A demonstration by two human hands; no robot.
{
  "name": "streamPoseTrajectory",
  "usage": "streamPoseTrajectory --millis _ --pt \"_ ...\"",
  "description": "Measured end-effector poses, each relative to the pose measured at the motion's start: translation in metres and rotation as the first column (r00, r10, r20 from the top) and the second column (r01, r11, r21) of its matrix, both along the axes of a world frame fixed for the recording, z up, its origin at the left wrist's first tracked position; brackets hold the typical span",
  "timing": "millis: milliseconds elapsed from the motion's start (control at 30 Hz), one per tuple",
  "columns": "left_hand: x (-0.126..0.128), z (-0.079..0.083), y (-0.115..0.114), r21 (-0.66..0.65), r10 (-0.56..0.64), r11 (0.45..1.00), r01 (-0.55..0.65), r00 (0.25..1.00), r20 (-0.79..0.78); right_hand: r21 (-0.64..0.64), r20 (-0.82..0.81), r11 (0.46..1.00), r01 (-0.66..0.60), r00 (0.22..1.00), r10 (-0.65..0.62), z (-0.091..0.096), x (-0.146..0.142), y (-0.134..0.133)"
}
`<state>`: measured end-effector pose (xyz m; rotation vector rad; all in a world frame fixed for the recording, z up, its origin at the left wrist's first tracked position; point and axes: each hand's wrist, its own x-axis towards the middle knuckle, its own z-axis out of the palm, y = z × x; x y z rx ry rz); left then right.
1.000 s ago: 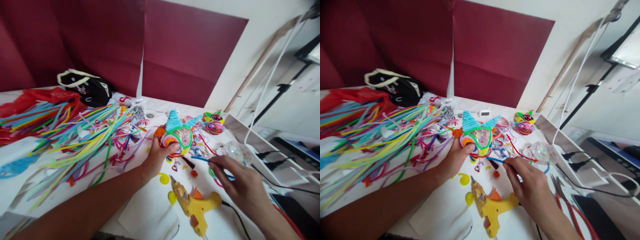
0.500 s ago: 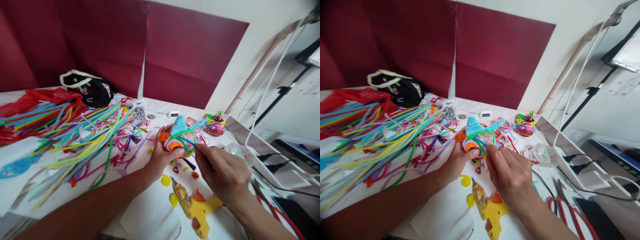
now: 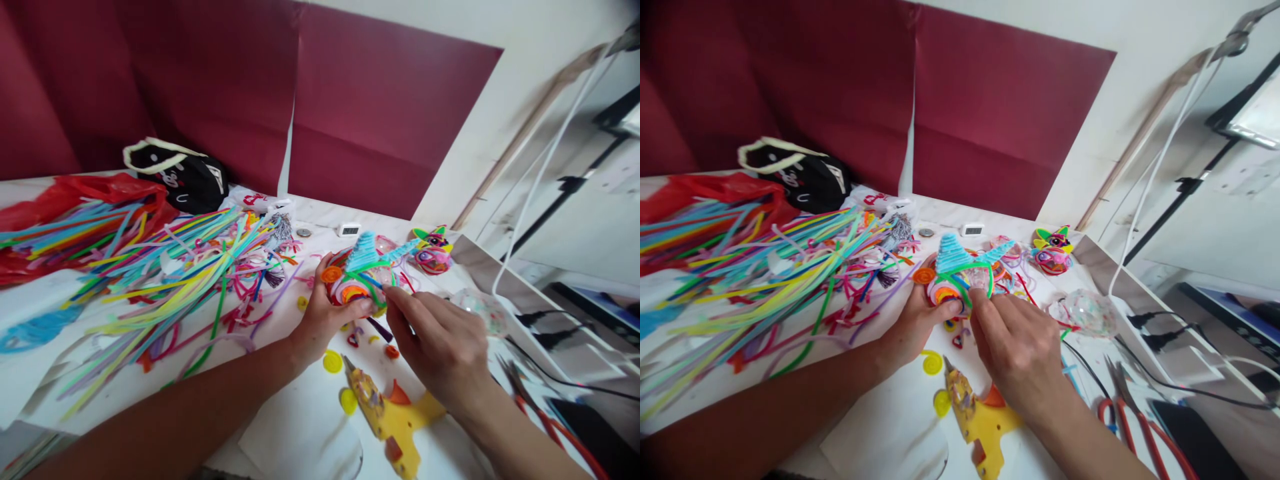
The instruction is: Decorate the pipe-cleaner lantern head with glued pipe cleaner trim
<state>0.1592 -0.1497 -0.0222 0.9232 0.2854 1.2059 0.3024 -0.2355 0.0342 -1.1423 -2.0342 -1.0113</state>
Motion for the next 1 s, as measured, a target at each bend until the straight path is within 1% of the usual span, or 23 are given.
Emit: streamPoseTrajectory --millis 233,433,567,733,900,1000 --pt "0.001 -0.004 0.004 -0.004 0.021 1.000 -0.021 1.000 -0.004 -0.058 0.040 0.998 0.013 0.999 -0.010 0.004 0.000 0.001" --pt "0.000 0.001 -0.001 -0.021 -0.014 1.000 0.014 1.000 0.004 -0.113 0.072 0.993 0.023 0.997 -0.015 0.010 -0.002 0.000" --pt "0.000 0.003 -0.003 -0.050 -0.034 0.998 0.035 0.999 0.014 -0.105 0.124 0.992 0.065 0.991 -0.052 0.011 -0.004 0.000" --pt "0.000 0.002 -0.002 -0.039 -0.045 0.998 0.045 0.999 0.023 -0.087 0.205 0.987 0.136 0.972 -0.116 0.016 -0.008 -0.001" --pt "-0.001 0.000 -0.001 -0.010 -0.034 0.999 0.034 0.999 0.043 -0.075 0.249 0.985 0.158 0.959 -0.135 0.018 -0.011 -0.002" --pt "-0.001 0.002 -0.001 -0.028 -0.013 0.999 0.015 0.999 0.051 -0.061 0.268 0.986 0.157 0.954 -0.136 0.017 -0.013 -0.002"
